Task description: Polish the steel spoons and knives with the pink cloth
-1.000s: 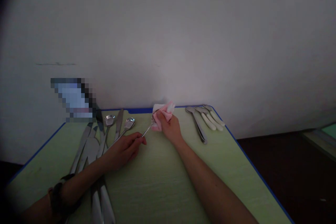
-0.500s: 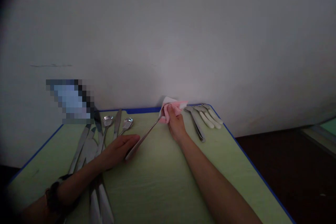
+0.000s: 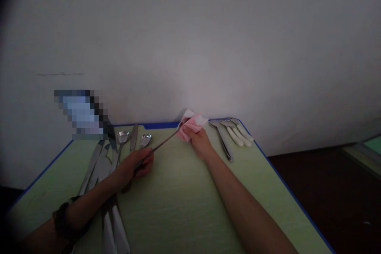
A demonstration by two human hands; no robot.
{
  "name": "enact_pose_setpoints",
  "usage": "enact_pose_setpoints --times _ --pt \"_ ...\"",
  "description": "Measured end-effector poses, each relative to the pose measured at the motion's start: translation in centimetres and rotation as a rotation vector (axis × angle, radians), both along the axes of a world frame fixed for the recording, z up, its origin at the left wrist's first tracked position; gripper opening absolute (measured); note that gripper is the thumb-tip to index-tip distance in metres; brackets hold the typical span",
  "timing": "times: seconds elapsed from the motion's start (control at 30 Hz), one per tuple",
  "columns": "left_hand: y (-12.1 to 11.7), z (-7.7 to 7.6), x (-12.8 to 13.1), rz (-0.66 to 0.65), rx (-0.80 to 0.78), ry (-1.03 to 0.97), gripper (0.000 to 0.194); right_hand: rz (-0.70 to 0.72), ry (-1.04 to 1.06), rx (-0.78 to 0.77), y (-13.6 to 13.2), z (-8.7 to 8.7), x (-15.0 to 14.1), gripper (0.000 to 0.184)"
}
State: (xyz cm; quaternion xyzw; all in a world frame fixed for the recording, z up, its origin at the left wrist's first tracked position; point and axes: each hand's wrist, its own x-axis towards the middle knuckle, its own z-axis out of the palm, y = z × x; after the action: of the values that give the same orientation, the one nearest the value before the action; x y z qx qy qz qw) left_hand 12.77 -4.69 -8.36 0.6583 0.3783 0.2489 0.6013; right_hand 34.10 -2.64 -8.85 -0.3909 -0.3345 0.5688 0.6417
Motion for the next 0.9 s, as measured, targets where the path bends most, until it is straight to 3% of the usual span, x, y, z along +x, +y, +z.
enact_pose_setpoints --times 0.13,0.3,0.5,0.9 --pt "-0.1 -0.1 0.1 -0.059 0.066 0.052 0.046 -0.016 0.013 0.015 0.0 0.1 0.0 0.021" --pt "-0.2 0.4 0.3 -0.087 0.066 0.128 0.050 -0.067 0.188 0.032 0.5 0.0 0.2 0.023" --pt "0.0 0.4 0.3 -0.098 0.087 0.167 0.055 -0.089 0.305 -0.034 0.7 0.1 0.8 0.024" --pt "-0.2 1.1 0.4 -0.038 0.087 0.162 0.056 0.028 0.335 -0.010 0.0 0.9 1.3 0.030"
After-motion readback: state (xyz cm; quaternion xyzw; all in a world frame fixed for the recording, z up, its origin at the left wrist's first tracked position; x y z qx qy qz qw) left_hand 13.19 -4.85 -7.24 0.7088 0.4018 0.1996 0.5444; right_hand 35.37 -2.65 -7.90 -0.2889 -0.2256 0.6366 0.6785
